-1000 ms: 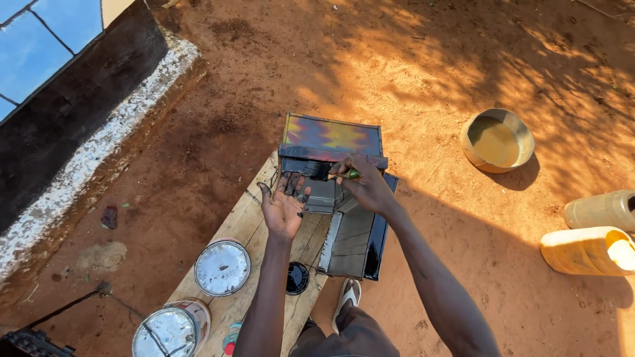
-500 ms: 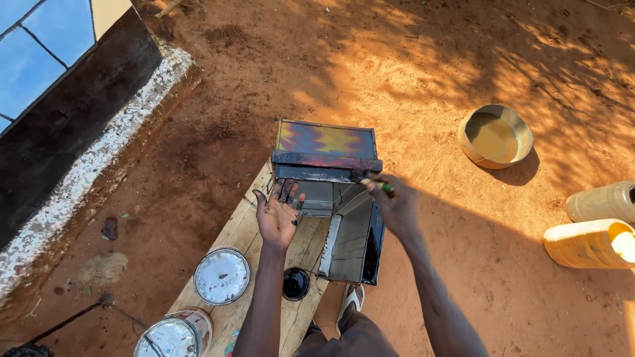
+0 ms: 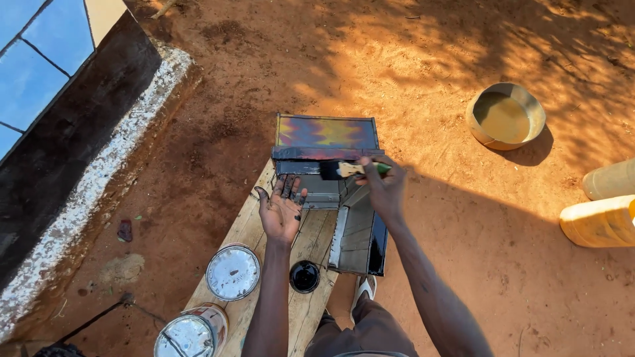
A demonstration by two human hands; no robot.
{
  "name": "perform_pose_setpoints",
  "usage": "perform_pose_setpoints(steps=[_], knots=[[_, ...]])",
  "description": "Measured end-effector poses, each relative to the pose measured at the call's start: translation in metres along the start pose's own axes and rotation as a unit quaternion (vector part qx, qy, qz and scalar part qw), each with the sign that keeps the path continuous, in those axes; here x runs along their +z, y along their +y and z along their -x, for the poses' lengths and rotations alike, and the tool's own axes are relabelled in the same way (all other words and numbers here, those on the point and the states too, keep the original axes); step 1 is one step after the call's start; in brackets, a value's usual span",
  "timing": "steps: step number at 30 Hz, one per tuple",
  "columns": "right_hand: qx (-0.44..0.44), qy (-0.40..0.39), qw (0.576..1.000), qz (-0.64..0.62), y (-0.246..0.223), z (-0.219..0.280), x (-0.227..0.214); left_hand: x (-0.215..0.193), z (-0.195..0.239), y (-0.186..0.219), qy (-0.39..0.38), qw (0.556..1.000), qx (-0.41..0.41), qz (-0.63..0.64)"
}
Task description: Painting a metal box with black paint using a paintbrush on a wooden table in an outdoor fabrication area.
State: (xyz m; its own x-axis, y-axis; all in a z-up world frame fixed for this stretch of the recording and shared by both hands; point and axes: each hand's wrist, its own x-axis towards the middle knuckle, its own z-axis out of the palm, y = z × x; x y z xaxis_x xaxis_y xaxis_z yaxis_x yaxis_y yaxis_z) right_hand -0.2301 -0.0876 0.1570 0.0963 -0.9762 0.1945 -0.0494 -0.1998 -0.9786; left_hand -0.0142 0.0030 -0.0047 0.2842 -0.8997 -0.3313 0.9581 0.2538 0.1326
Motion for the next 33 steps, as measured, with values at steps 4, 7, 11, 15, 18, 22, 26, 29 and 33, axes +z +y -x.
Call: perform_pose_setpoints(steps=[4,7,11,15,18,22,26,29,33], knots=[[0.036,-0.034,0.998,0.031,0.034,-0.009,-0.010,0.000,0.001,0.006,0.006,1.000,0.002,-0.002],[0.008,-0.015,0.990,0.142,0.039,-0.012,-0.040,0.002,0.006,0.009,0.009,1.000,-0.003,-0.008],[-0.026,0.002,0.993,0.115,0.003,-0.014,-0.027,0.002,0.001,0.009,-0.002,1.000,-0.007,-0.013],[0.027,-0.141,0.987,0.065,-0.025,-0.006,0.010,-0.001,-0.004,0.008,0.002,1.000,-0.012,-0.003],[0.040,-0.080,0.989,0.120,0.020,-0.012,-0.024,0.009,0.002,0.011,-0.003,1.000,-0.014,-0.002],[-0.050,-0.007,0.984,0.171,0.002,-0.009,-0.021,0.000,0.005,0.010,0.000,1.000,-0.023,0.010],[0.007,-0.056,0.997,0.048,-0.022,0.000,0.030,-0.001,-0.001,0.009,0.005,1.000,-0.019,-0.005],[0.011,-0.106,0.992,0.061,-0.017,0.004,0.039,0.000,-0.003,0.008,0.014,1.000,-0.019,0.002],[-0.012,-0.055,0.991,0.118,0.020,-0.003,0.002,-0.005,-0.006,0.008,0.002,1.000,-0.020,0.007]])
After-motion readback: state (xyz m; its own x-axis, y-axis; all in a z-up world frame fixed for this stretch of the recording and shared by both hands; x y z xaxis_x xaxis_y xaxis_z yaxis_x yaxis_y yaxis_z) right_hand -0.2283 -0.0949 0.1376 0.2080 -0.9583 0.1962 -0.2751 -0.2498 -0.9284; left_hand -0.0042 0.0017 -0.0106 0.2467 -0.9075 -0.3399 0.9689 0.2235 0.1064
